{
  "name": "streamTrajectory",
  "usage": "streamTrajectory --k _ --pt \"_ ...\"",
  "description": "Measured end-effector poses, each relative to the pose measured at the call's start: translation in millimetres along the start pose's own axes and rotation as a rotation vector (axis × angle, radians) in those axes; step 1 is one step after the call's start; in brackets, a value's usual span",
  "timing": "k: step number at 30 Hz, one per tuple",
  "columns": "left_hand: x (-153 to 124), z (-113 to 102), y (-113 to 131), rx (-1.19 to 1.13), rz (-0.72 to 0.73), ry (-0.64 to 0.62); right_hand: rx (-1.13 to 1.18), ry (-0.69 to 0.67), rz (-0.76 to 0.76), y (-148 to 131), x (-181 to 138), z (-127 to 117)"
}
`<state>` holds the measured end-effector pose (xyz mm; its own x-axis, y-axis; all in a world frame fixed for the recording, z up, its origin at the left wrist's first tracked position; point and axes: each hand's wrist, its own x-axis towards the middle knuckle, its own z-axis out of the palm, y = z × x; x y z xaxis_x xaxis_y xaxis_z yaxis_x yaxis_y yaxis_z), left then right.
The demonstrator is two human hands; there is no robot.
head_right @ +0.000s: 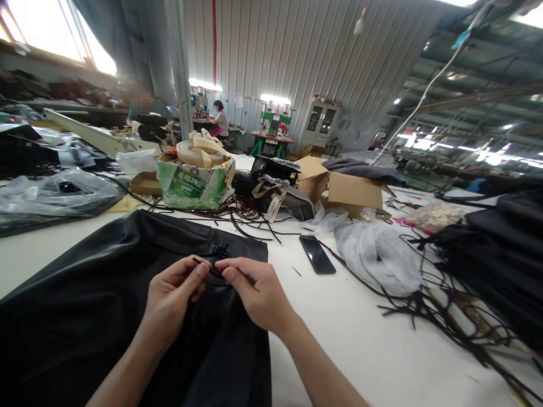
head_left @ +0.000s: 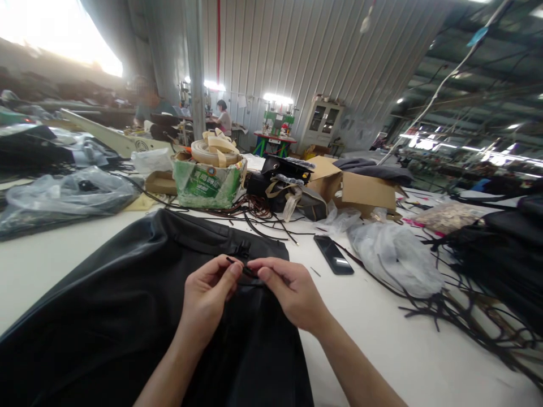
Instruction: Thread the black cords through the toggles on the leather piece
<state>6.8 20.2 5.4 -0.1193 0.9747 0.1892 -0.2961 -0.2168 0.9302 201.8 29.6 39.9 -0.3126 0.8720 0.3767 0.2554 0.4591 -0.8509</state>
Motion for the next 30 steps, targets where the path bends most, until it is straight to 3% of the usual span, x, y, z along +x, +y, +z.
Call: streamTrajectory --k 4,8,12,16,22,30 --pt "3 0 2 -0.236 -0.111 0.049 0.294 -0.045 0.132 3 6 -10" --pt "4 0 3 -0.242 -0.122 0.021 0.382 -0.116 0.205 4 6 -7" --pt "3 1 0 -0.096 -0.075 -0.038 0.213 -0.094 0.157 1 5 3" --pt "0 3 1 0.043 0.028 -0.110 -0.040 0.016 -0.013 -4 5 10" --pt "-3 1 1 0.049 0.073 0.002 -0.179 0.022 -0.112 -11 2 14" --pt "4 0 -8 -0.183 -0.006 0.181 -0.068 0.073 0.010 -5 0 17"
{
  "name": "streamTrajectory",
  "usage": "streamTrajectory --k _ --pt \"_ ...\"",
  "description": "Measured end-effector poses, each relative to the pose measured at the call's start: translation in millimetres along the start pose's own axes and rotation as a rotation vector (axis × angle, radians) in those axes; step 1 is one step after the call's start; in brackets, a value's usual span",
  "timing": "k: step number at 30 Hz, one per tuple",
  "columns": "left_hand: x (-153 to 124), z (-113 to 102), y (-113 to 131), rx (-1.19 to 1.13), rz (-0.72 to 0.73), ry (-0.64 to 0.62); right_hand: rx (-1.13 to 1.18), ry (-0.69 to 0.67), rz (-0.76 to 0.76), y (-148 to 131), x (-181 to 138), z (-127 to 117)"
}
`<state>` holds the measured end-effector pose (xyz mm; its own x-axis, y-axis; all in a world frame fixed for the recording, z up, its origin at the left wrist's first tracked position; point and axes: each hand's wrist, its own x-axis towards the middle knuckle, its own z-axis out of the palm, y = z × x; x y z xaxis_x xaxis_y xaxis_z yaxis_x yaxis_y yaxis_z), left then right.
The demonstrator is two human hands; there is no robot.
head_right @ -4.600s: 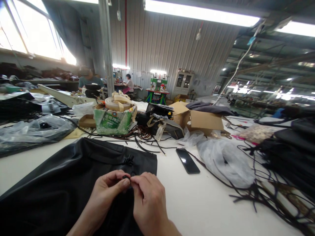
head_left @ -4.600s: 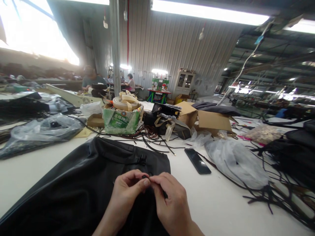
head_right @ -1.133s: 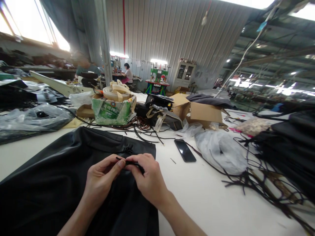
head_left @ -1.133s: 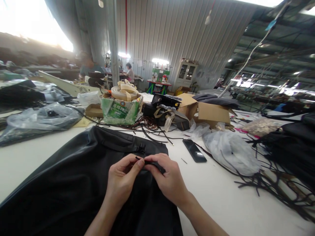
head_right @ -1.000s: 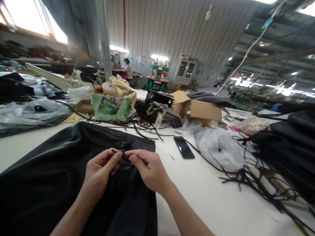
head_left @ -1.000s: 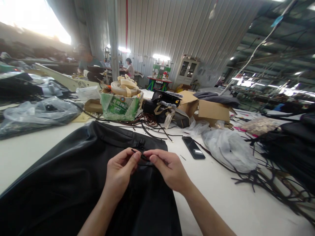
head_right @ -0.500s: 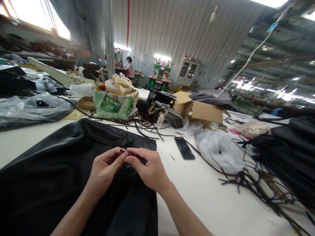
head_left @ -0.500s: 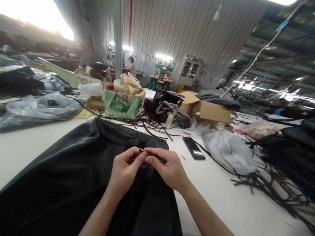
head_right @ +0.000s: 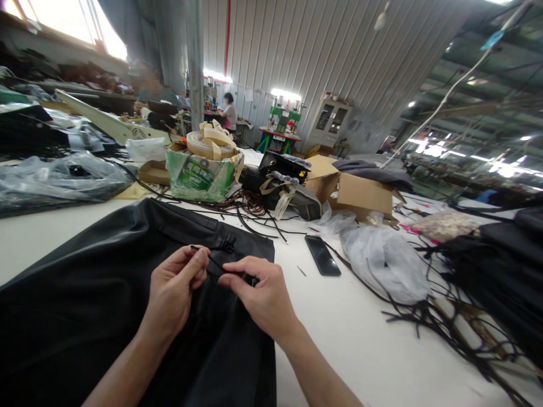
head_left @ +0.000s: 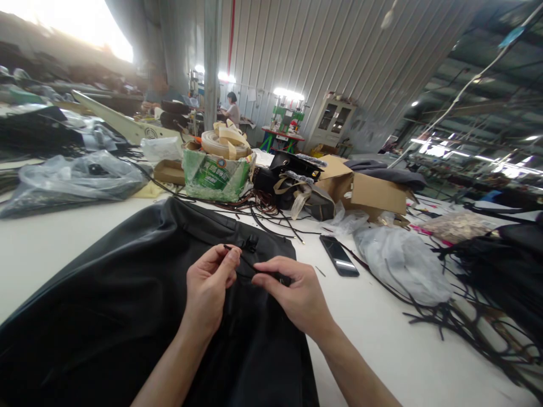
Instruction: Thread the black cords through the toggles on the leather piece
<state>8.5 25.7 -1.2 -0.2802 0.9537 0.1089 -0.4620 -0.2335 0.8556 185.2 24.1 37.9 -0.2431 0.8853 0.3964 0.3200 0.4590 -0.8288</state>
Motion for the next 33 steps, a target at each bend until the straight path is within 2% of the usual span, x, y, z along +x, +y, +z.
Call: streamTrajectory --k 4,9,13,17,23,26,33 --pt "0 0 -2 -0.017 -0.030 -0.006 -0.073 -0.008 0.010 4 0 -2" --pt "1 1 -2 -0.018 -0.017 0.023 -0.197 0.022 -0.113 10 -4 -2" --pt "1 4 0 -0.028 -0.051 -0.010 -0.230 0.001 -0.154 12 -6 -2" --pt "0 6 5 -0.054 -0.109 -0.019 -0.098 -0.022 -0.087 12 -4 -13" --pt "1 5 7 -0.088 -0.171 -0.014 -0.016 0.127 0.096 22 -3 -36" --pt "0 5 7 -0.075 -0.159 0.001 -0.030 0.094 0.086 23 -5 -36" --pt "0 7 8 -0.081 -0.131 0.039 -0.077 -0.027 -0.047 15 -12 -23"
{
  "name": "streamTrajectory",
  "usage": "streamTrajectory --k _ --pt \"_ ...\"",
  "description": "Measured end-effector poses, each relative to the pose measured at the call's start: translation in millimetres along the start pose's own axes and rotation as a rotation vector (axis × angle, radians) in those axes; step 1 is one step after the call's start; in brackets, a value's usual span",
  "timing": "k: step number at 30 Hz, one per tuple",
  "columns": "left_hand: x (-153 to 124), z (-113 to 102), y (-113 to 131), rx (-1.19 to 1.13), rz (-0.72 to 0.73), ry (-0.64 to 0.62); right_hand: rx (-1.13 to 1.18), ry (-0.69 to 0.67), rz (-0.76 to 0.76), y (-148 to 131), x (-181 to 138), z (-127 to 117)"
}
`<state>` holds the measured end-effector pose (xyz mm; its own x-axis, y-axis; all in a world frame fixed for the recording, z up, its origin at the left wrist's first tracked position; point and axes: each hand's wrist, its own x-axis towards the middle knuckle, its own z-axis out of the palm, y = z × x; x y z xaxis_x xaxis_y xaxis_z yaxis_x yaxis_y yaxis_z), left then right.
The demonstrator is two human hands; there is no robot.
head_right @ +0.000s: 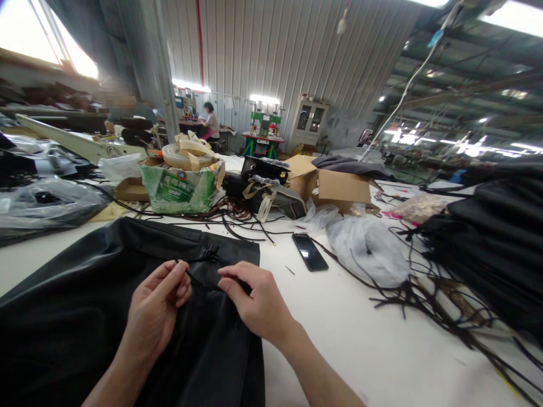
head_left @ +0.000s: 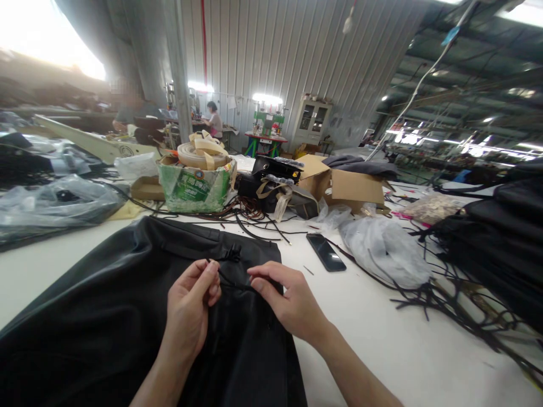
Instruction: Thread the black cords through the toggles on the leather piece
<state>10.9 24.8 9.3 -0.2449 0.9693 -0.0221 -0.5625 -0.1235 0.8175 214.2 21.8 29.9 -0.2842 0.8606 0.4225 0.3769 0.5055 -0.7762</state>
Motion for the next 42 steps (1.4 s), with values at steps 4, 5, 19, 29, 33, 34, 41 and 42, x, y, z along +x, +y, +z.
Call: streamTrajectory --k 4,5,19,29,33,34,41,42 --pt "0 -4 -2 0.046 -0.003 -0.047 -0.159 -0.031 -0.127 1 -2 11" --pt "0 -5 -3 0.071 0.004 -0.065 -0.192 -0.033 -0.160 1 -3 14" --pt "1 -10 -14 0.163 0.103 -0.061 -0.356 0.066 -0.283 4 -3 20" --pt "0 -8 -8 0.102 0.067 -0.059 -0.340 0.097 -0.272 6 -6 23" --pt "0 -7 -9 0.101 0.066 -0.050 -0.343 0.084 -0.278 5 -6 22" --pt "1 -7 -9 0.100 0.062 -0.047 -0.348 0.084 -0.280 4 -6 22" --pt "-1 -6 -8 0.089 0.040 -0.047 -0.428 0.141 -0.318 3 -5 21" --pt "-1 -6 -8 0.088 0.035 -0.050 -0.431 0.145 -0.313 3 -5 22"
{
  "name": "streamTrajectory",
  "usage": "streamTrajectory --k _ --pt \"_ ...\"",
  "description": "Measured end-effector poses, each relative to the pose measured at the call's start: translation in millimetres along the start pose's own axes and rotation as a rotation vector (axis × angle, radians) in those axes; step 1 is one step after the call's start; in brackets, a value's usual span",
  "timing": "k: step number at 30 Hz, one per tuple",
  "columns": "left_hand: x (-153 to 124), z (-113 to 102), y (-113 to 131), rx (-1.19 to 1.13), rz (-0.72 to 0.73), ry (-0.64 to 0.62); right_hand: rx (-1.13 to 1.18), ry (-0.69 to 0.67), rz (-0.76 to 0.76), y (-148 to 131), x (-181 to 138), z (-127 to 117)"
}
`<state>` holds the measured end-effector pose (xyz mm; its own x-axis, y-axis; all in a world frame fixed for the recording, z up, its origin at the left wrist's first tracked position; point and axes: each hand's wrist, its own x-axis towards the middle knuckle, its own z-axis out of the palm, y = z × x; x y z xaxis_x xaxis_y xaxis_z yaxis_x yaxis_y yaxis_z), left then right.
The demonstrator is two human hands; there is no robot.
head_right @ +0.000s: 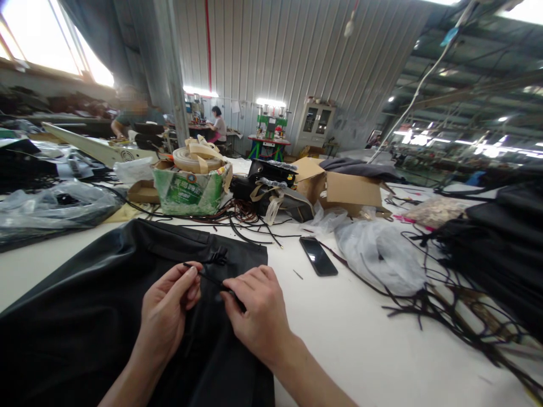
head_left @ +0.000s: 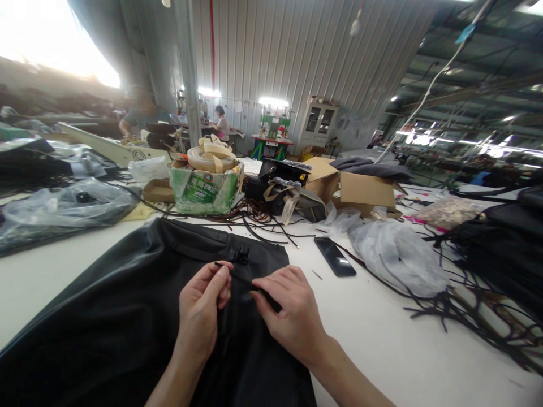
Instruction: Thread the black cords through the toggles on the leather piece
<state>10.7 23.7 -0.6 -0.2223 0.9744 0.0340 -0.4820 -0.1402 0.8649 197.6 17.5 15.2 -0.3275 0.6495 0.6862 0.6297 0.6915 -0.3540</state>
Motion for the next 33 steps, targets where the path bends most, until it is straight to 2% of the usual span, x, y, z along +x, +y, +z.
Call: streamTrajectory --k 5,8,20,23,25,28,31,33 --pt "1 0 1 0.004 -0.008 -0.017 0.101 -0.045 0.082 2 -1 1" --pt "1 -1 -2 0.012 -0.003 -0.023 0.125 -0.091 0.081 4 -2 1" --pt "1 -3 -6 0.053 0.039 0.043 0.091 -0.107 0.066 5 -2 3" --pt "1 -1 -3 0.051 0.017 0.017 0.142 -0.101 0.093 4 -2 1" --pt "1 1 1 0.021 0.024 0.013 0.205 -0.089 0.141 6 -1 -3" --pt "1 2 6 -0.049 0.031 0.084 0.279 0.002 0.263 13 2 -11" --pt "2 2 9 -0.099 0.039 0.154 0.268 0.111 0.353 24 4 -19" --pt "2 1 10 -0.120 0.069 0.184 0.248 0.130 0.377 31 3 -21"
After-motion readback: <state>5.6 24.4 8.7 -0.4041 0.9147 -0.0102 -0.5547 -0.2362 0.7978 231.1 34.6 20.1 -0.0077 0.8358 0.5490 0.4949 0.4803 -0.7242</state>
